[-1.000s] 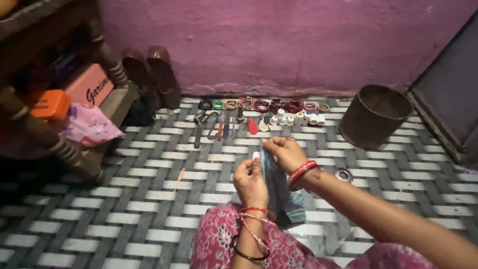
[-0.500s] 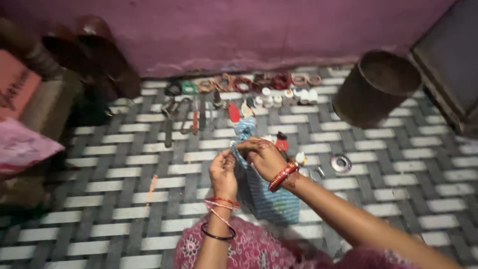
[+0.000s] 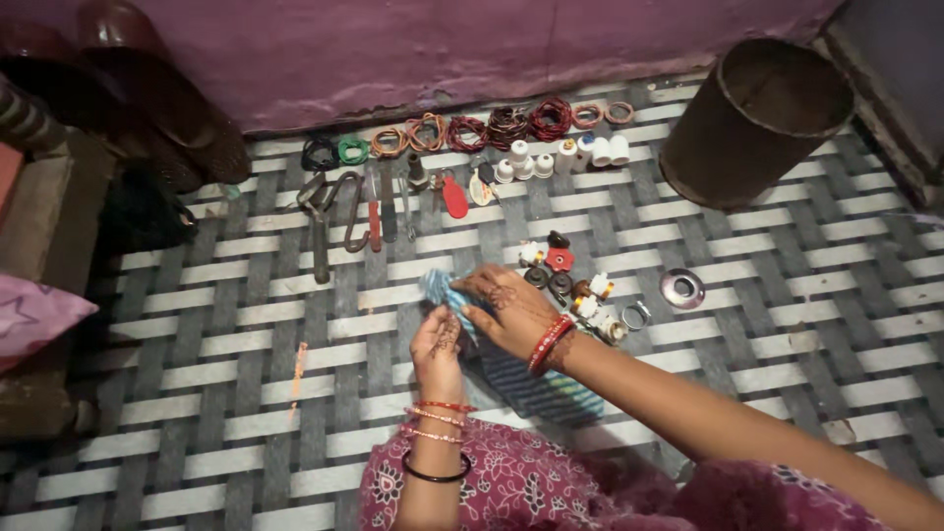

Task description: The person wraps adhesive tape around white cylindrical components and attaches them to a blue fabric strip using metal rings and connectors.

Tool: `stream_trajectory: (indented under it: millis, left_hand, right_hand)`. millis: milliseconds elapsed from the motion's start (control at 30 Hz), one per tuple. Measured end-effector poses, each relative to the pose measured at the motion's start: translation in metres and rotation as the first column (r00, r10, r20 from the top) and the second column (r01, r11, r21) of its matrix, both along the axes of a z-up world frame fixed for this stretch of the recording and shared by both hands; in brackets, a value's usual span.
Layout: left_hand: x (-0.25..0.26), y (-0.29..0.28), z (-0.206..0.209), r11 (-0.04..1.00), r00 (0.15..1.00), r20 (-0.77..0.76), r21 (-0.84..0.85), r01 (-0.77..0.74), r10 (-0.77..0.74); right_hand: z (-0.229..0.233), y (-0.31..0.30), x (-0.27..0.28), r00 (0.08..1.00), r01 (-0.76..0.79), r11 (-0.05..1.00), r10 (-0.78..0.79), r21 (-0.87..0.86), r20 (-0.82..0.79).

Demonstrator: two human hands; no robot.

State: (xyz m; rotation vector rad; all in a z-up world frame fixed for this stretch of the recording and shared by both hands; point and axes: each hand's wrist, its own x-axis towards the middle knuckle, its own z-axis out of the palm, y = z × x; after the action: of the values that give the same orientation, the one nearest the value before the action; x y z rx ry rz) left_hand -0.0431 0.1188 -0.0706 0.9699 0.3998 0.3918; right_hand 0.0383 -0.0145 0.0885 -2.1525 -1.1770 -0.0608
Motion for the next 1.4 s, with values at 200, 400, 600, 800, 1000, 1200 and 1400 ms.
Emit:
stream_trajectory:
  millis: [200,400,600,800,1000,1200,1400]
  left_hand:
    - [0.011,-0.004,0.014,0.974,0.987,0.149,-0.212,0.082,-0.05]
    - [0.009,-0.014,0.056,0.929,0.962,0.273,-0.36,0.084,0.019]
    - [0.0,-0.017,0.084,0.963,0.961,0.264,-0.271,-0.013,0.087]
    - [-0.017,-0.003,0.066,0.999,0.999,0.027,0.042,-0.018,0.016]
    - [0.005,-0.001,0.066,0.997,0.978,0.202,-0.033,0.067,-0.058]
    - [0.009,0.002,0.056,0.965,0.949,0.31,-0.222,0.139,-0.065]
    - [0.004,0.001,0.063,0.957,0.95,0.307,-0.252,0.141,-0.059]
  right_hand:
    - [0.003,-0.006,0.002,0.982,0.023,0.999,-0.028,-0.031,-0.187]
    - [0.017,0.006,-0.006,0.983,0.066,0.998,-0.067,-0.015,-0.173]
    - [0.023,0.023,-0.009,0.984,0.128,0.992,-0.127,0.004,-0.121]
    - [0.005,0.025,-0.002,0.942,0.205,0.967,-0.236,-0.149,-0.238]
    - [0.022,0.018,0.014,0.895,0.239,0.959,-0.279,-0.155,-0.348]
    - [0.011,0.019,0.013,0.909,0.262,0.947,-0.306,-0.184,-0.284]
    - [0.01,0.019,0.005,0.91,0.219,0.951,-0.28,-0.22,-0.305]
